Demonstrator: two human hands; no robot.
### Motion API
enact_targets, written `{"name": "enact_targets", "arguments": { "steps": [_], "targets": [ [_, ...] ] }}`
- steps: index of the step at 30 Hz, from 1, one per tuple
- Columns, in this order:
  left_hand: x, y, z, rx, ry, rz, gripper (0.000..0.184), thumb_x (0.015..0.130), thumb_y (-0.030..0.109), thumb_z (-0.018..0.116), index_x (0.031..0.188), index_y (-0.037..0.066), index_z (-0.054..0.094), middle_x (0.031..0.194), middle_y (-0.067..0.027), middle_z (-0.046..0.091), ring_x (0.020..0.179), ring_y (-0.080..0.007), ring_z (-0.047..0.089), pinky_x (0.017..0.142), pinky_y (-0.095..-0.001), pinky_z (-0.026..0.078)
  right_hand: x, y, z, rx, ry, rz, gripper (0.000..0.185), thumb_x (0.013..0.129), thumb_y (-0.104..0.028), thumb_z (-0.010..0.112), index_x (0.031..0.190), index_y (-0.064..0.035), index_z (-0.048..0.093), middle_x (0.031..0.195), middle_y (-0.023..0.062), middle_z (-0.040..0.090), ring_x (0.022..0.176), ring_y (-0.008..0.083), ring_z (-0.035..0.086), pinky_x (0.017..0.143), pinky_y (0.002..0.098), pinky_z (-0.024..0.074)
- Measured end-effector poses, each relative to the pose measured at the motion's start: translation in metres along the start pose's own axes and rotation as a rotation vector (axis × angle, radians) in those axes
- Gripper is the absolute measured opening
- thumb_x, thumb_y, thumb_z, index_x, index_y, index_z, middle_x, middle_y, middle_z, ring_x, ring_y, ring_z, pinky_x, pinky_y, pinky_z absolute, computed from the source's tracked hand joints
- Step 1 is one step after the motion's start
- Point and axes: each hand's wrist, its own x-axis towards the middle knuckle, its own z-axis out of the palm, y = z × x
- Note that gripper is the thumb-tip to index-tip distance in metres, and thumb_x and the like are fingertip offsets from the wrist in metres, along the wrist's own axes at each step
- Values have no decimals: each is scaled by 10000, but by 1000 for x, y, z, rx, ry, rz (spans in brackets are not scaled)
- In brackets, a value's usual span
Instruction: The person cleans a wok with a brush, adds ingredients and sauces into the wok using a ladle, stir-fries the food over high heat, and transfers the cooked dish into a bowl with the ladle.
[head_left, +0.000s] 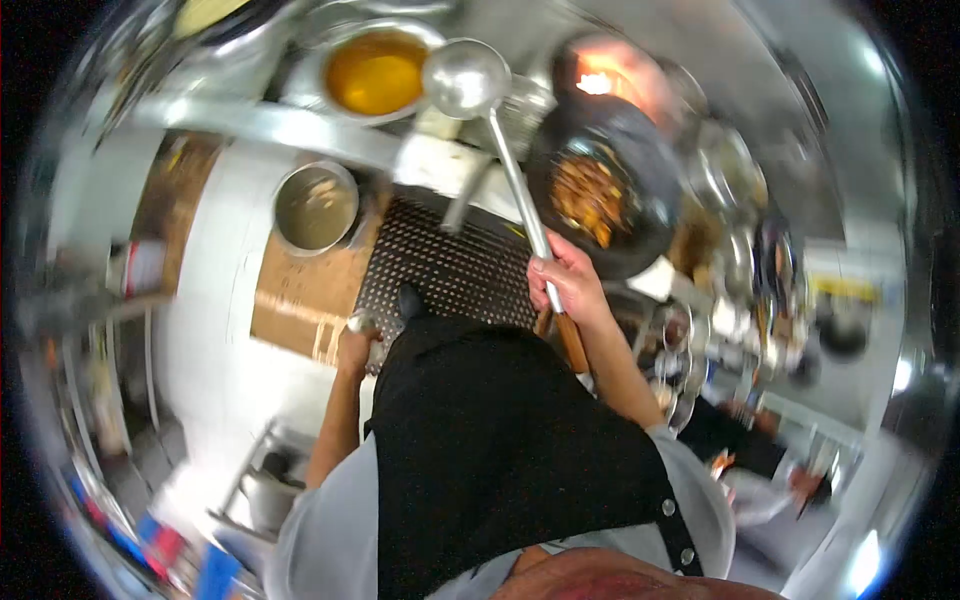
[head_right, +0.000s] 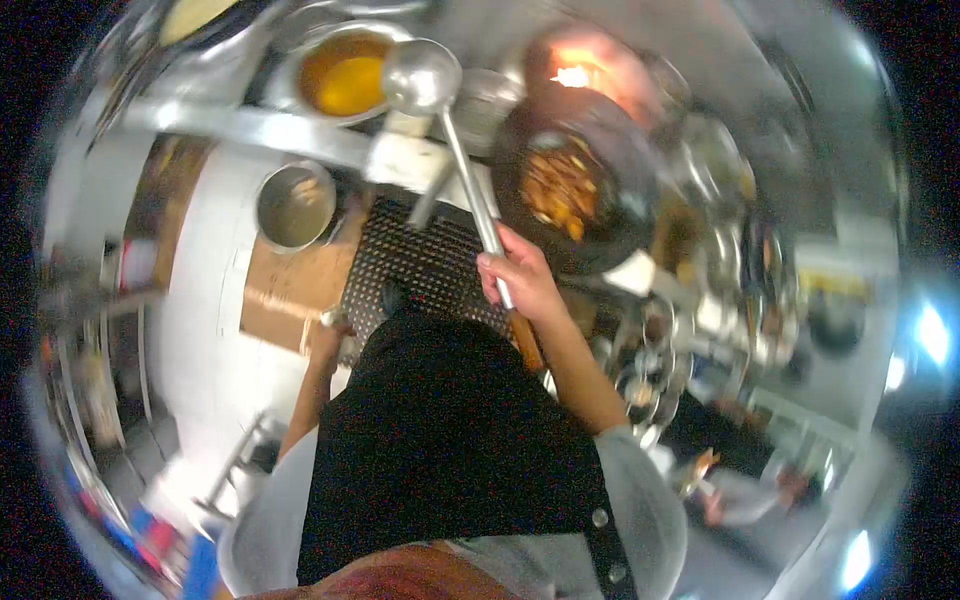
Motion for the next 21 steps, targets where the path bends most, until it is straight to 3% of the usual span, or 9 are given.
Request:
{"name": "enact_targets", "arguments": {
  "steps": [2,6,8,10,13,15,18,20,21],
  "targets": [
    [1,29,16,-26,-198,24,385,768,122,719,1130,-8,685,1019,-128,731,851,-249,693,767,-373,549,-31,-4,-26,-94,77,-111,684,951,-113,641,1566,-45,349,695,4,534,518,118,530,504,274,457],
    [-8,88,52,66,-251,23,316,794,148,741,1059,-12,678,906,-116,724,829,-220,695,716,-383,536,-108,0,-48,-282,479,-128,677,954,-59,629,1573,-67,355,753,-10,555,590,85,524,552,254,463],
    [22,68,70,291,-355,246,317,795,174,738,1041,-21,696,938,-117,737,832,-230,696,734,-385,543,-149,43,-79,-453,674,-193,656,936,-33,635,1548,-64,402,1002,3,631,719,71,543,666,252,485],
    [-1,101,88,353,-421,255,365,780,196,738,1066,-29,706,964,-131,745,857,-263,702,769,-385,546,-197,59,-88,-401,757,-130,652,928,-21,626,1542,-57,407,995,4,643,740,74,546,679,250,477],
    [37,53,105,315,-464,217,437,768,165,712,1166,-14,689,1013,-118,736,876,-248,697,779,-373,541,-250,89,-96,-176,924,-80,612,947,-55,606,1532,-60,425,803,-21,562,604,68,503,557,235,425],
    [8,82,115,435,-551,226,453,774,142,707,1199,-10,673,1034,-113,730,891,-244,694,782,-371,541,-280,105,-109,-49,1004,-91,598,973,-89,584,1543,-50,406,755,2,531,534,107,507,522,255,417],
    [-34,99,139,498,-631,233,463,790,95,697,1240,-4,652,1068,-102,720,922,-240,687,804,-363,536,-325,144,-131,251,1074,-290,433,997,-110,577,1417,-41,499,721,21,532,520,130,519,507,271,427],
    [-52,97,158,356,-623,223,454,808,46,688,1257,1,642,1094,-91,712,955,-241,677,843,-351,527,-354,155,-138,336,1195,-334,195,1001,-125,579,1179,-50,551,692,11,508,508,130,518,473,276,420],
    [-60,94,166,336,-582,244,450,815,37,687,1259,-10,630,1098,-93,709,957,-232,671,852,-344,519,-369,167,-144,395,1259,-356,253,992,-121,592,1229,-45,554,680,12,523,490,132,515,460,272,409]
  ]
}}
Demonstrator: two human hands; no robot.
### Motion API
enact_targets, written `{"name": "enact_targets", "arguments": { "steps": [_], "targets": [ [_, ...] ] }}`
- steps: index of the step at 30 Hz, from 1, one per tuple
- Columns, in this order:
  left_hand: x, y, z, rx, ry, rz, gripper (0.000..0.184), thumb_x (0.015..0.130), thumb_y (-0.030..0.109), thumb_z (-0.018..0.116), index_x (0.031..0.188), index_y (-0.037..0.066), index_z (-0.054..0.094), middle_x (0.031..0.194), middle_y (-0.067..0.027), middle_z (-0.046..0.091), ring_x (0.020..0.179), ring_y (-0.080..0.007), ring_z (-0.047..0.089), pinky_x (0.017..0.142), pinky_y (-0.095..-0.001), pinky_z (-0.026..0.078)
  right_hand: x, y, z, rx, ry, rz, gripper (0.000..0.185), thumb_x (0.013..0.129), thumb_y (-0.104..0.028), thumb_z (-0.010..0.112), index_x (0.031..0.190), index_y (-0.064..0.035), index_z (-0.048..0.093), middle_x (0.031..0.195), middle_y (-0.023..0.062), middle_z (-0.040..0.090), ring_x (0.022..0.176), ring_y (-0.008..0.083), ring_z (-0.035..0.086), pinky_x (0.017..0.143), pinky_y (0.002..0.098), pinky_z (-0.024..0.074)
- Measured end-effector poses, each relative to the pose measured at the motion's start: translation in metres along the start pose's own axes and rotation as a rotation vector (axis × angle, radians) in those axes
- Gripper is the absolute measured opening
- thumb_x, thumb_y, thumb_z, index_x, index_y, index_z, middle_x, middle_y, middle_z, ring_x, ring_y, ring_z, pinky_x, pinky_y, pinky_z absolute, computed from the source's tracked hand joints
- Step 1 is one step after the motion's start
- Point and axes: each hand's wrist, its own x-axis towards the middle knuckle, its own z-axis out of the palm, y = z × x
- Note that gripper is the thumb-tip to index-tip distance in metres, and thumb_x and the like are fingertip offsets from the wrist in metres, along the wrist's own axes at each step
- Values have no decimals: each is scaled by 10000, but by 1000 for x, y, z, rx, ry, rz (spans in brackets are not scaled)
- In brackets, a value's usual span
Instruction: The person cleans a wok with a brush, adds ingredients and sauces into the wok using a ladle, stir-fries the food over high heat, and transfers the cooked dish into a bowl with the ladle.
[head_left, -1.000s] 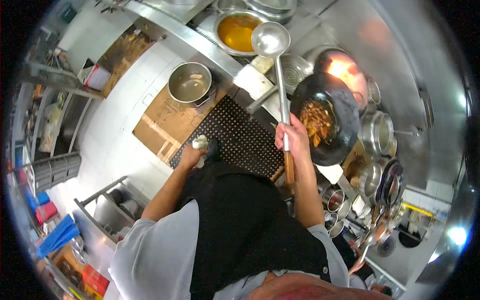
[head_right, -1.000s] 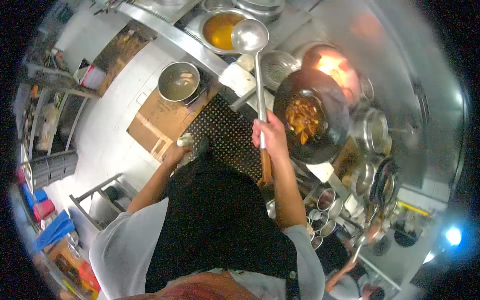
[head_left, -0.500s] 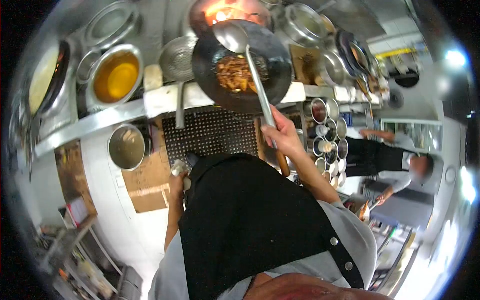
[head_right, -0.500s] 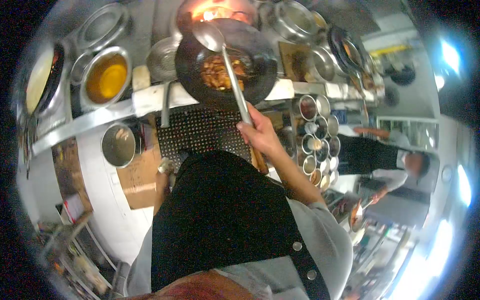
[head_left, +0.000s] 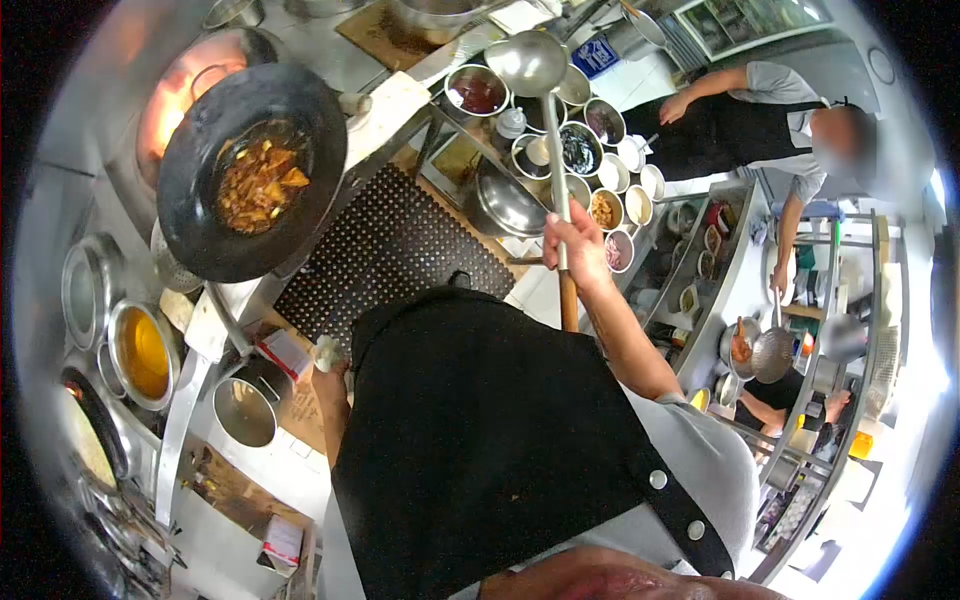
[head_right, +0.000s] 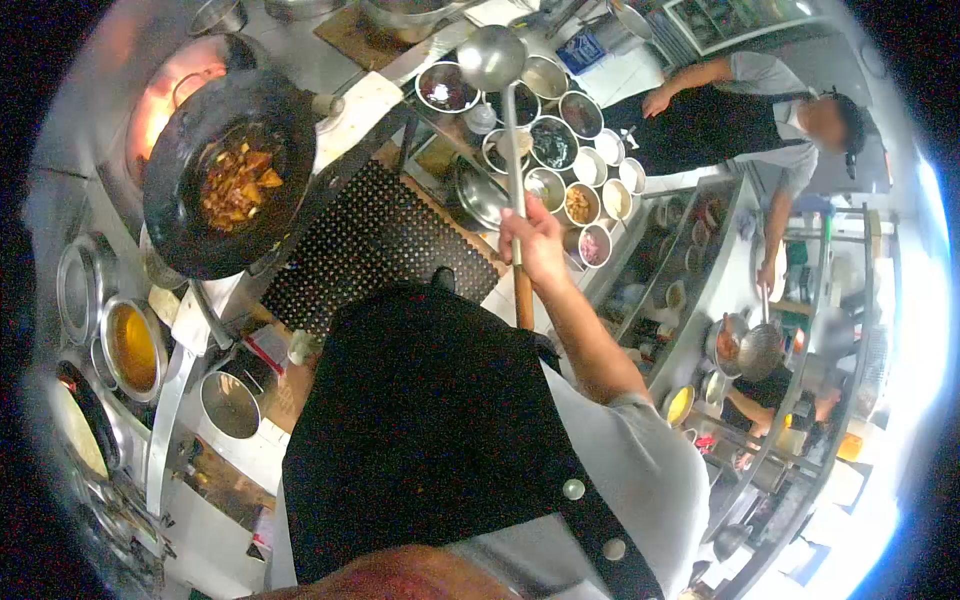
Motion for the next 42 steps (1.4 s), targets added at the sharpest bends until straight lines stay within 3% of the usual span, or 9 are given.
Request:
{"name": "enact_targets", "arguments": {
  "steps": [7,9,11,20,25,29,33,37,42],
  "targets": [
    [12,-6,47,284,-102,129,410,866,64,660,1268,4,604,1096,-107,691,935,-225,681,791,-342,549,16,5,-138,-67,152,57,281,989,-137,583,1260,-65,581,676,-3,509,481,114,500,442,257,406],
    [12,-9,55,-236,-70,-216,355,907,89,640,1252,20,592,989,-112,694,802,-225,696,643,-333,570,17,7,-152,-66,132,77,243,987,-142,586,1213,-54,581,677,-2,508,482,116,494,448,259,405],
    [-2,24,69,-310,97,-171,288,981,205,595,1185,4,573,802,-99,672,598,-225,651,512,-319,541,22,16,-161,-57,123,84,223,987,-141,584,1191,-52,579,679,-1,503,485,117,493,452,261,406],
    [-56,120,149,-314,-91,29,357,997,259,619,1249,9,579,951,-114,670,759,-216,679,586,-332,557,35,-3,-180,104,25,45,293,993,-131,567,1275,-59,538,681,0,471,493,120,481,450,267,390],
    [-62,202,271,-421,-612,72,565,1056,577,408,1324,97,539,1015,-97,680,847,-239,686,709,-390,575,42,-24,-110,236,-439,386,476,970,-116,588,1430,-29,500,668,-19,443,483,94,452,426,248,361],
    [-82,257,332,-574,-412,131,367,1029,383,590,1178,47,596,864,-93,672,687,-208,657,602,-369,553,59,-21,-18,252,-979,379,210,1014,-228,617,1128,-52,612,693,2,546,538,113,548,443,272,436],
    [-50,280,291,-626,-260,195,185,936,191,721,1032,74,616,720,-44,627,578,-146,600,512,-281,500,79,-5,-37,-56,-561,91,293,984,-304,679,1090,-38,619,898,59,656,738,159,645,625,298,543],
    [-18,296,190,-385,-14,284,266,916,213,749,1113,69,643,828,-25,651,674,-119,628,587,-249,508,189,96,-125,-827,296,-429,769,780,-258,865,1410,6,511,1128,167,686,1017,281,692,888,388,559],
    [-24,282,47,-352,84,148,327,893,237,757,1152,65,655,829,-43,667,627,-126,611,541,-248,482,251,136,-104,-631,300,-398,711,689,-244,890,1294,-37,576,1165,181,669,1099,353,642,987,437,493]
  ]
}}
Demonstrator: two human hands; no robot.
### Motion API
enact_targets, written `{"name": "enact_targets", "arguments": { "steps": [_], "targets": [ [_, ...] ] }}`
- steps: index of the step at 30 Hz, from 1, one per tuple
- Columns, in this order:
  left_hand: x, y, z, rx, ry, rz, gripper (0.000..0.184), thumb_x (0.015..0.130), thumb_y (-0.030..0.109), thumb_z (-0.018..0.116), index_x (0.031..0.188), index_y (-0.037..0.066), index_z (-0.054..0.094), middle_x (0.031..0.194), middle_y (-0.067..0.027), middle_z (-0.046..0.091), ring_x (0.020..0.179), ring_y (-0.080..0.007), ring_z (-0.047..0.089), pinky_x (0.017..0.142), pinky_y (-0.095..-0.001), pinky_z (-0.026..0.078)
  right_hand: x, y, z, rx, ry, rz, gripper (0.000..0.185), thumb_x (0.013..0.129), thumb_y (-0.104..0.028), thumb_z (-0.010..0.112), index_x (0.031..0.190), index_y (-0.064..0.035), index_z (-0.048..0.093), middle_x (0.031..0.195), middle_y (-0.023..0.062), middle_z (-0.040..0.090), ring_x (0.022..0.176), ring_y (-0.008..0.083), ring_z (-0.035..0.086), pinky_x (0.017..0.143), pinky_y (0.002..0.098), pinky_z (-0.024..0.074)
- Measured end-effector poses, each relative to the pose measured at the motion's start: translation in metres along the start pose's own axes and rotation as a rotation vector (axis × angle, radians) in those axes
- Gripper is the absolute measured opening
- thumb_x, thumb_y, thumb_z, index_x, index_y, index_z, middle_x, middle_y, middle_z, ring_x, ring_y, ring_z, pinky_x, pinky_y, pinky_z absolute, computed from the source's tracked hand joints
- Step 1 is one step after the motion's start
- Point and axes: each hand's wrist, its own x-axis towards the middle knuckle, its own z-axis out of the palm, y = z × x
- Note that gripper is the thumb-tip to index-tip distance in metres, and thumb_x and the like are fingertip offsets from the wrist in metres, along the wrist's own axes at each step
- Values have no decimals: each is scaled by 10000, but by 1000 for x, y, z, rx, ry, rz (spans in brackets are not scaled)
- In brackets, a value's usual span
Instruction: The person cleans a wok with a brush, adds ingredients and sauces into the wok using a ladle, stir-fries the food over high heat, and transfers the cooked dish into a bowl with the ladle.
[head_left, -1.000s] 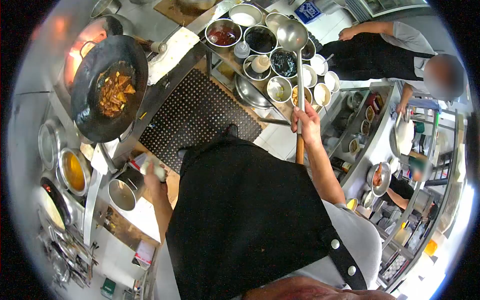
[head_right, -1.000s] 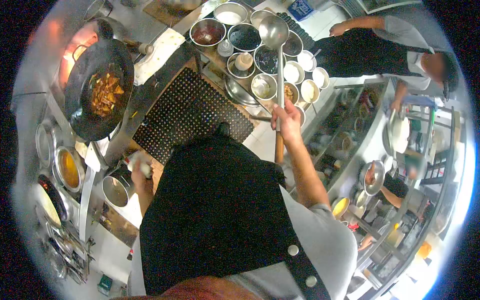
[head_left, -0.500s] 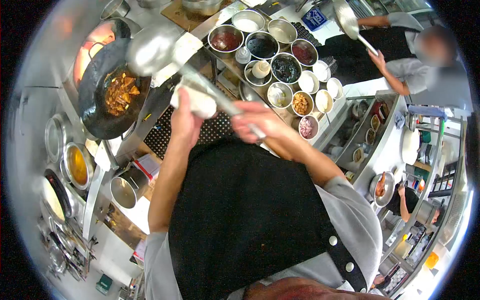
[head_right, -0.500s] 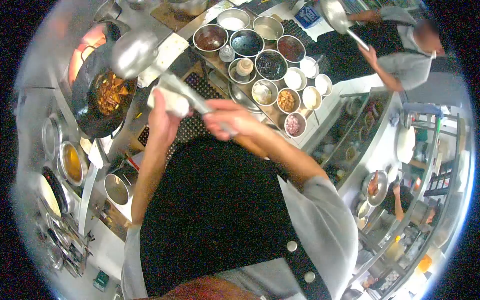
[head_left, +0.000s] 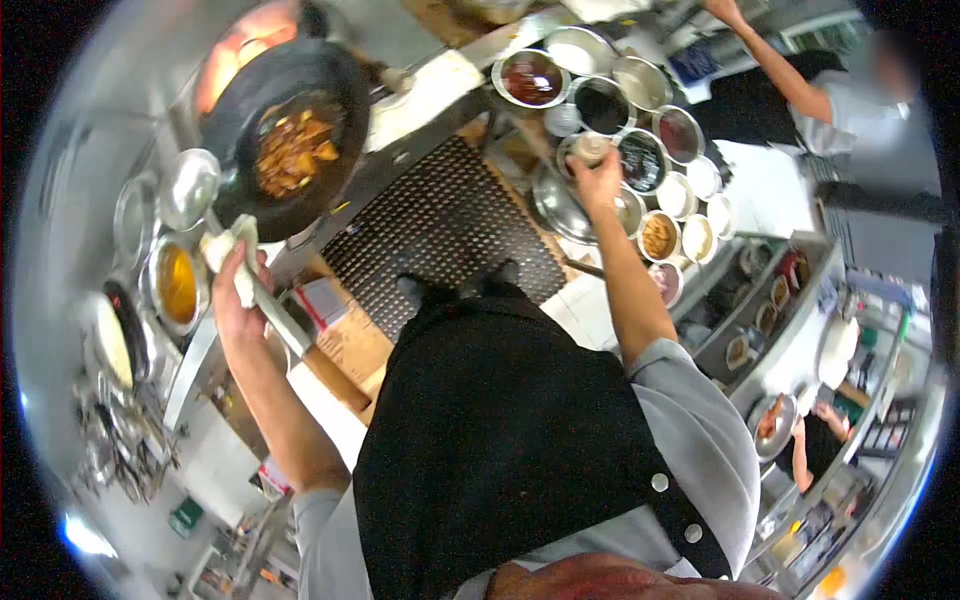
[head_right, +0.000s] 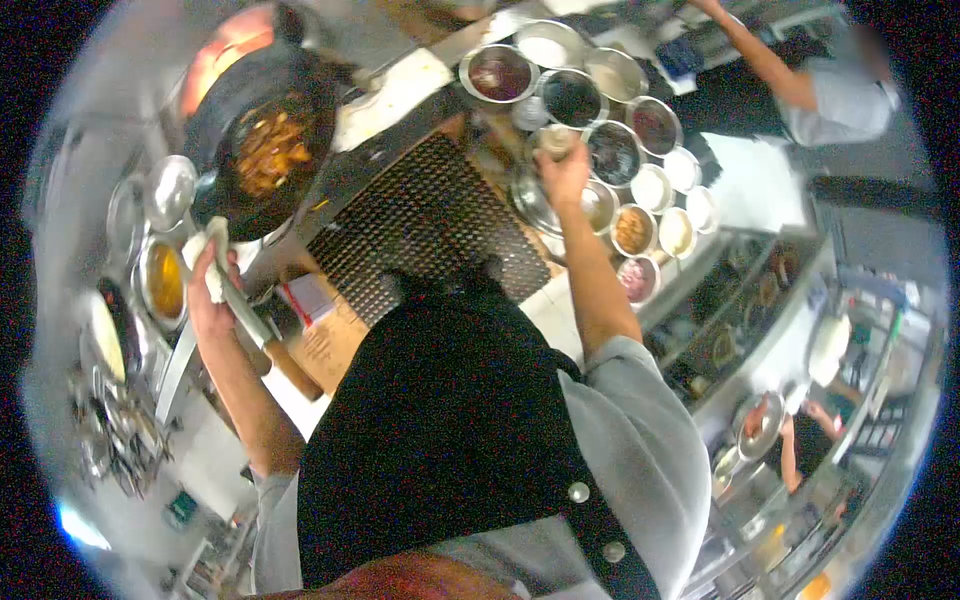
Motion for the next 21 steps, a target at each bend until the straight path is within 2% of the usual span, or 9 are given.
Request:
{"name": "enact_targets", "arguments": {
  "steps": [1,3,4,7,9,11,15,17,21],
  "targets": [
    [-4,3,-29,32,1,-28,316,892,245,754,1138,73,654,832,-47,669,605,-130,603,527,-256,480,3,14,12,-52,61,-152,645,704,-250,886,1244,-63,588,1135,152,687,1069,340,657,956,443,505],
    [-18,5,-71,33,-84,-80,274,901,263,734,1078,81,632,798,-72,668,533,-131,593,484,-231,488,7,22,27,-133,61,-129,643,708,-285,893,1234,-90,580,1155,159,684,1067,380,655,953,464,505],
    [-23,3,-88,49,-46,-79,283,903,266,730,1088,79,625,785,-68,664,518,-131,589,460,-230,481,8,23,31,-161,73,-157,662,715,-254,895,1252,-62,560,1109,137,700,1023,317,674,934,412,514],
    [-35,-6,-131,80,-60,-70,355,876,268,742,1133,75,591,749,-55,653,490,-129,581,407,-241,461,16,30,34,-47,126,-175,661,737,-300,891,1229,-3,566,1136,198,696,1028,346,680,934,446,516],
    [-38,-9,-156,70,-54,-105,325,869,270,738,1090,70,607,748,-49,650,486,-126,576,414,-241,461,-8,-60,18,-56,127,-85,617,770,-280,860,1241,-2,575,1149,211,690,1036,352,680,932,449,521],
    [-40,-8,-167,54,-46,-70,271,868,251,729,1029,61,621,750,-42,643,499,-119,573,440,-236,465,-2,-88,20,-187,115,-330,622,770,-264,852,1257,2,571,1146,205,690,1032,352,681,933,443,521],
    [-26,-7,-186,68,-76,-101,255,849,229,728,1002,50,630,741,-38,631,548,-120,584,487,-249,468,-14,-191,59,-38,-206,-634,541,763,-166,805,1238,-50,574,1102,182,635,1000,366,660,899,445,540],
    [-13,-2,-189,105,-113,-61,271,834,229,731,1006,44,632,742,-39,631,549,-126,579,481,-265,460,-30,-272,83,-411,-421,-780,530,754,-176,790,1222,-56,571,1105,201,637,988,387,667,858,466,558],
    [17,-3,-198,174,-111,-44,356,829,226,730,1091,11,623,753,-18,616,584,-103,557,515,-245,419,-54,-343,155,-715,-743,-851,535,754,-255,773,1209,-51,581,1113,225,652,984,406,676,856,468,562]
  ]
}}
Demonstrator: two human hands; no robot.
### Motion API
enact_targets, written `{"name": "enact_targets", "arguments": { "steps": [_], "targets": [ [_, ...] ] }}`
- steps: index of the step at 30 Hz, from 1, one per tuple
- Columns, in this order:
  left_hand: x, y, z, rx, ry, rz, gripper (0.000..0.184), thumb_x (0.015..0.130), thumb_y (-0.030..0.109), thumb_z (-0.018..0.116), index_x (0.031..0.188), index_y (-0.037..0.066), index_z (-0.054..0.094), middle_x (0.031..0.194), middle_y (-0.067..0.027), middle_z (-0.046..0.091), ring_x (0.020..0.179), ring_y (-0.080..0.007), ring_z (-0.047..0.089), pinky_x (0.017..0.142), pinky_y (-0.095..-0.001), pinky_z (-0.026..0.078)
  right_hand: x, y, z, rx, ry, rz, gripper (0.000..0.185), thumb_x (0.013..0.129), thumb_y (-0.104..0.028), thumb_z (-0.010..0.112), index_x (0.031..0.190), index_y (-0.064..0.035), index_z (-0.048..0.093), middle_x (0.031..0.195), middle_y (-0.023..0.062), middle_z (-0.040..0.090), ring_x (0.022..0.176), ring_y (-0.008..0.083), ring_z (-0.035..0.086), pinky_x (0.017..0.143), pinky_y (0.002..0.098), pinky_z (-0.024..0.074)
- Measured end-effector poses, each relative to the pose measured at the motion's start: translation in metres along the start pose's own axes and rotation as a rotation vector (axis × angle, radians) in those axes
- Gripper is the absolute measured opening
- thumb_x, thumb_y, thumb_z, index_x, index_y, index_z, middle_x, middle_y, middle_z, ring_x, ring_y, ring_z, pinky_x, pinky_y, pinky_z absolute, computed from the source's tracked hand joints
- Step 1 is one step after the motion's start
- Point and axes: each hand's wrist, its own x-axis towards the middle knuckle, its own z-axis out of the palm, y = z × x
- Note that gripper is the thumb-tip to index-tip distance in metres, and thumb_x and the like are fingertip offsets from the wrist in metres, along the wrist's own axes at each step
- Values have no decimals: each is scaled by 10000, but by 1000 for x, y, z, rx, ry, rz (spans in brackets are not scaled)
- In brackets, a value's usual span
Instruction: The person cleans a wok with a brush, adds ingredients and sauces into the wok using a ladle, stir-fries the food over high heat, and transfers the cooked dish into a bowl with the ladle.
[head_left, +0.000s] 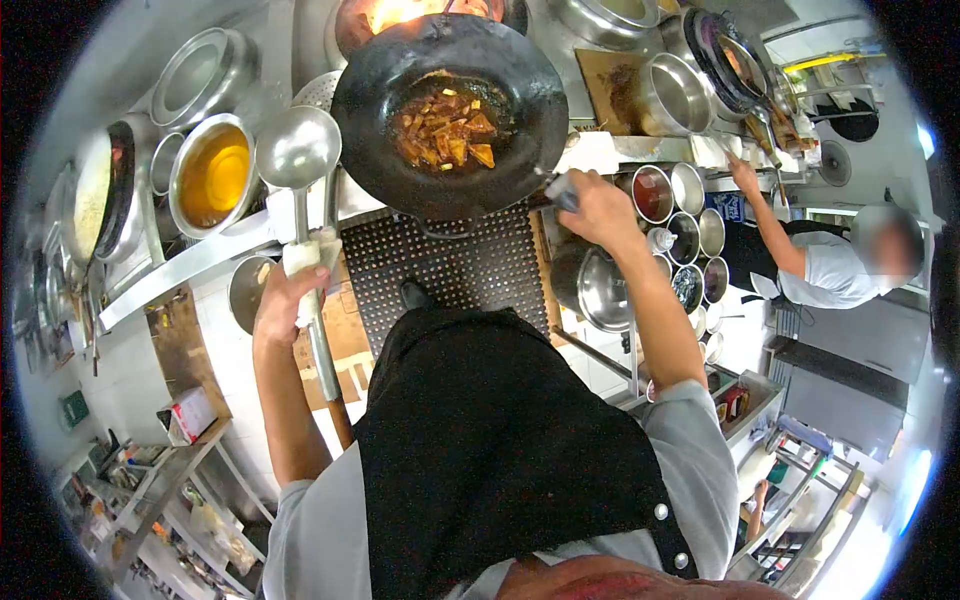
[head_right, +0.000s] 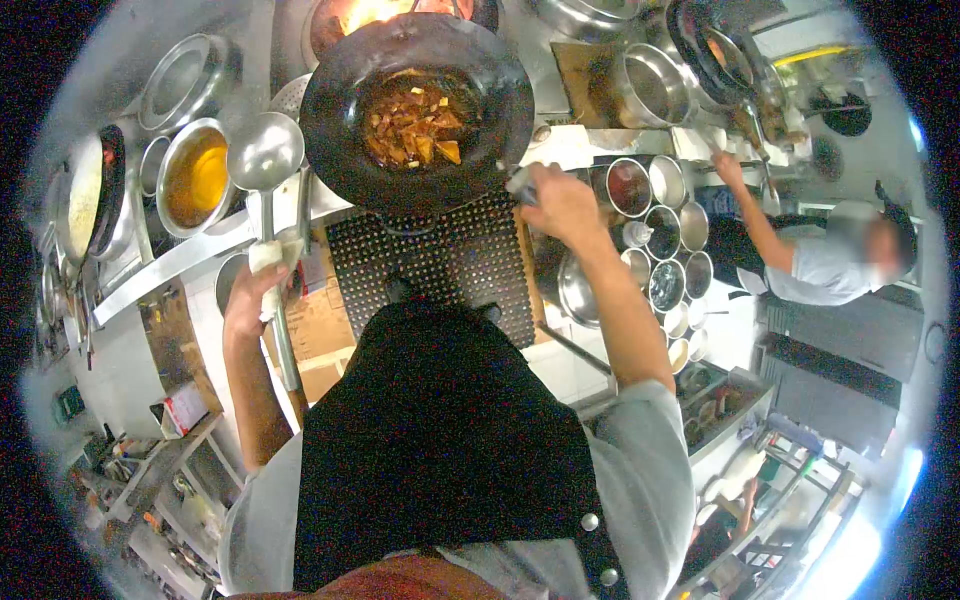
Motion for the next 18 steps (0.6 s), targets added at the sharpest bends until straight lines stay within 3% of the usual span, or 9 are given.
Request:
{"name": "enact_targets", "arguments": {
  "steps": [1,4,8,14,15,18],
  "targets": [
    [-2,14,3,-3,-51,-3,409,832,210,734,1158,-5,614,812,-20,624,668,-107,570,582,-247,427,13,-16,-2,-58,-138,14,526,754,-304,771,1179,-54,589,1090,232,654,965,400,686,842,477,569],
    [2,16,8,-25,-15,30,432,833,189,741,1193,-10,610,871,-29,632,755,-125,587,647,-261,449,41,-40,4,-89,-201,-10,494,755,-299,767,1143,-42,601,1090,229,658,967,404,688,848,479,567],
    [3,9,7,-26,-36,6,438,833,169,742,1205,-18,606,907,-36,633,822,-139,589,716,-273,454,45,-42,10,-38,-145,-18,517,763,-302,767,1170,-32,597,1072,212,656,964,402,683,850,492,561],
    [2,-5,24,-50,-85,-34,366,853,234,728,1119,-1,637,803,-53,658,608,-123,590,530,-247,461,0,-11,19,179,115,-30,677,763,-317,781,1338,-53,537,1092,204,637,1002,403,667,845,484,564],
    [4,-13,26,-109,-52,-39,349,861,261,723,1088,9,641,780,-60,661,558,-123,579,485,-246,452,-11,0,25,278,126,21,731,746,-299,804,1377,-52,530,1179,203,634,1052,411,649,897,477,545],
    [6,-18,52,-322,-104,-38,329,924,302,665,1077,13,625,748,-102,639,486,-159,539,431,-254,441,-62,37,36,443,408,83,716,739,-272,830,1352,-42,541,1186,195,642,1064,410,644,925,461,526]
  ]
}}
